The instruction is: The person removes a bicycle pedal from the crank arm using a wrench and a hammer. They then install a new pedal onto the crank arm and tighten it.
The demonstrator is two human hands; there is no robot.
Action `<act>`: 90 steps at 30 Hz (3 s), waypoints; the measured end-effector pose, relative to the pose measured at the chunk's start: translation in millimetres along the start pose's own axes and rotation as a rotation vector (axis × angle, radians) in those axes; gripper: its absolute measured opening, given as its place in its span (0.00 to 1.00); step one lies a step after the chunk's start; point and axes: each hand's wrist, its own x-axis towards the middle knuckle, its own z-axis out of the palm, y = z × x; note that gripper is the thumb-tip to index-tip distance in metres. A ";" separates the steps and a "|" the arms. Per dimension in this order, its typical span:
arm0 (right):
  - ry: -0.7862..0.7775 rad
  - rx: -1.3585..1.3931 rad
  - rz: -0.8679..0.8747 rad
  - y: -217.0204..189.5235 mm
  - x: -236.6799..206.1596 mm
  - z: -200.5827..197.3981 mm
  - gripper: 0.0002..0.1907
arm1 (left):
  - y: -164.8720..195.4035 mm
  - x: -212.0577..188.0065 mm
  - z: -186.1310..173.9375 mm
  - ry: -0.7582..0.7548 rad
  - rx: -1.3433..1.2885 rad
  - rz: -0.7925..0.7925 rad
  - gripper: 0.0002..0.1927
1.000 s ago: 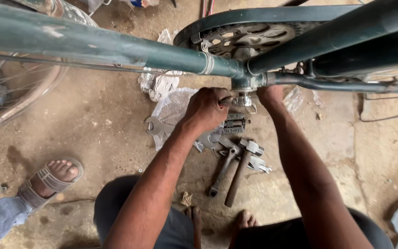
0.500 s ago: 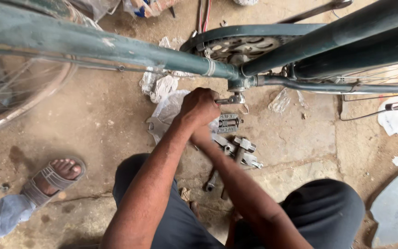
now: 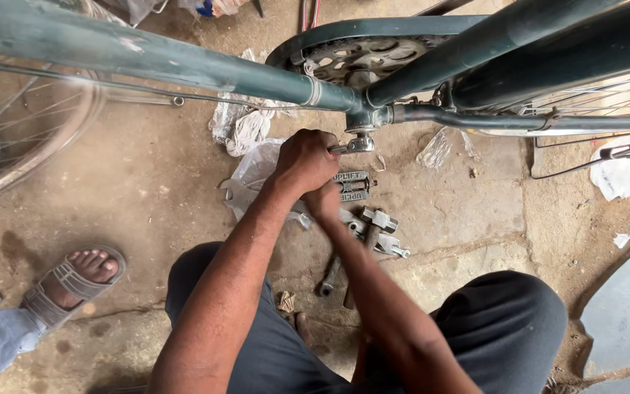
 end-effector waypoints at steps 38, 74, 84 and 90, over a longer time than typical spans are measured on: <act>-0.276 0.642 0.349 28.0 -15.1 -203.2 0.14 | -22.3 -36.2 -23.6 0.258 0.213 0.205 0.21; 0.233 0.185 -0.853 -60.7 -19.8 -209.4 0.07 | 9.6 -43.8 -63.2 -0.044 0.043 -0.079 0.17; 0.169 0.682 -0.321 -51.9 -24.3 -189.0 0.09 | 12.9 -42.8 -60.2 -0.156 0.063 -0.129 0.19; 0.011 1.356 0.436 -53.8 -29.8 -158.8 0.04 | 7.1 -33.7 -55.0 -0.084 0.223 -0.118 0.13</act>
